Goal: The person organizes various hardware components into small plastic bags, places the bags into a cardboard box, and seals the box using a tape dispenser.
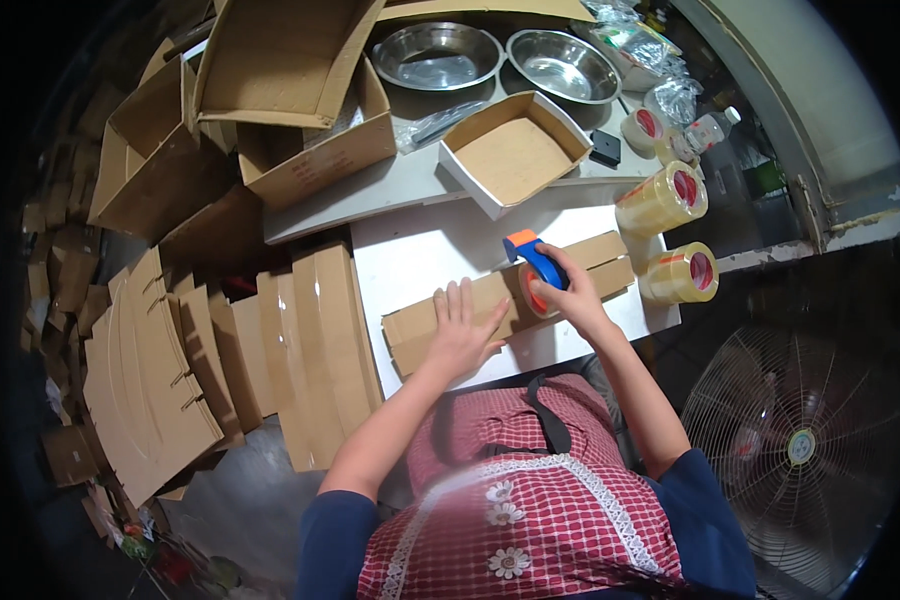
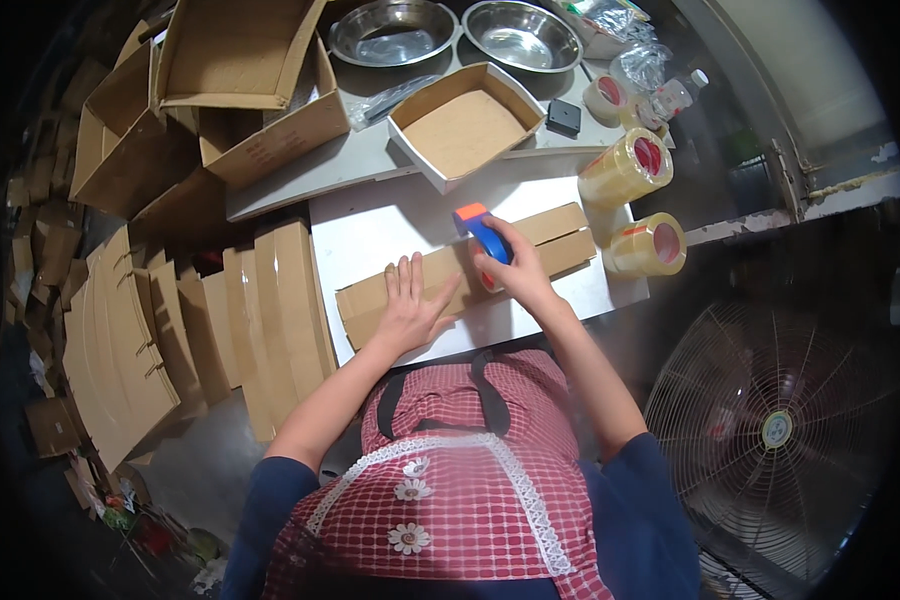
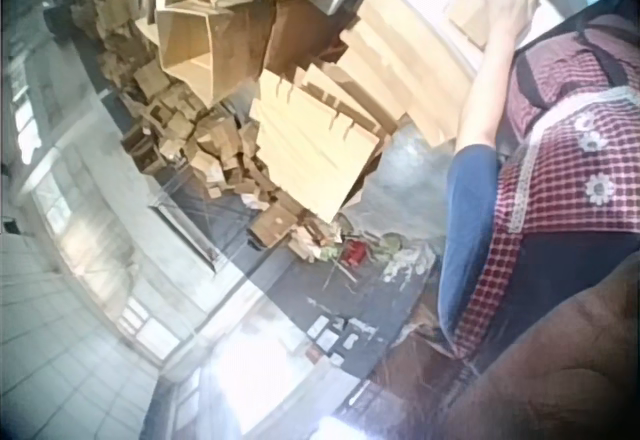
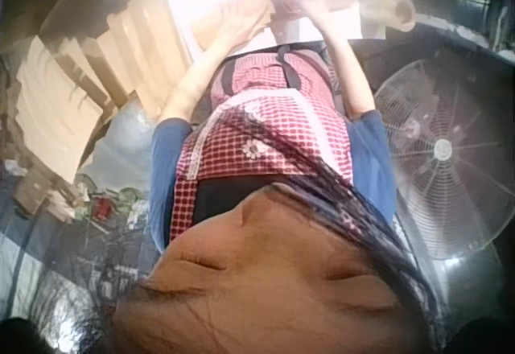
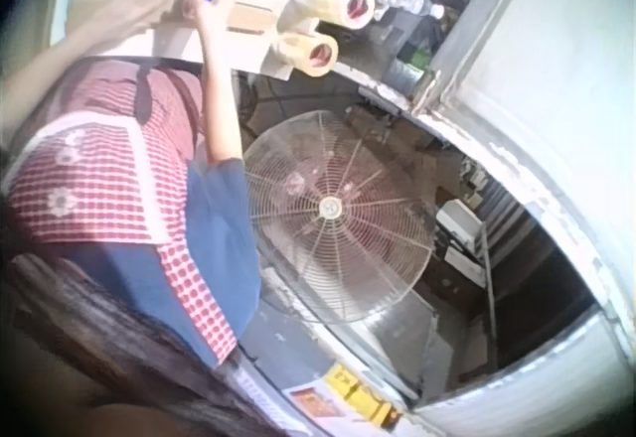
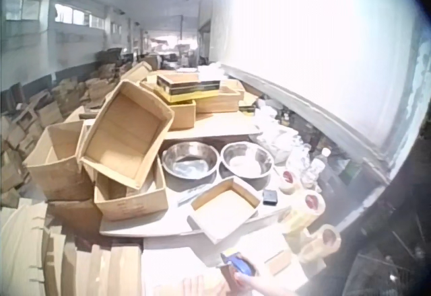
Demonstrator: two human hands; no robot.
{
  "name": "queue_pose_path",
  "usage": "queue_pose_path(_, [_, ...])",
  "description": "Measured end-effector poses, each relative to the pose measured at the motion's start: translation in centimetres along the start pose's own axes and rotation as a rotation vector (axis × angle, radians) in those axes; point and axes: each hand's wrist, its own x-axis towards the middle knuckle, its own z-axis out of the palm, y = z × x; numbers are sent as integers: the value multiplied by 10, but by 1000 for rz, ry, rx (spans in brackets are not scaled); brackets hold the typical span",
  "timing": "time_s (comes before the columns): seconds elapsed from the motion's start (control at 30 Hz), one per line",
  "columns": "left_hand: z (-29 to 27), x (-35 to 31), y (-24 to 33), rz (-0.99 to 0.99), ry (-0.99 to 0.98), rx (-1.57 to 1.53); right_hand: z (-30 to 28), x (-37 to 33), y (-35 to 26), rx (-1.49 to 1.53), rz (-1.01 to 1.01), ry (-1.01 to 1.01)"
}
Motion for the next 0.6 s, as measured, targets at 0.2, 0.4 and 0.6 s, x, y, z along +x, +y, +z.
queue_pose_path(0.2, [4, -5, -4, -5, 62, 33, 14, 45, -31, -719, 11, -221])
queue_pose_path(0.4, [-2, -2, 1, 10, 92, 26, 18, 139, -57, -987, 255, -374])
queue_pose_path(0.6, [8, -3, 1, -36, 60, 14, 22, 130, -71, -1068, 278, -440])
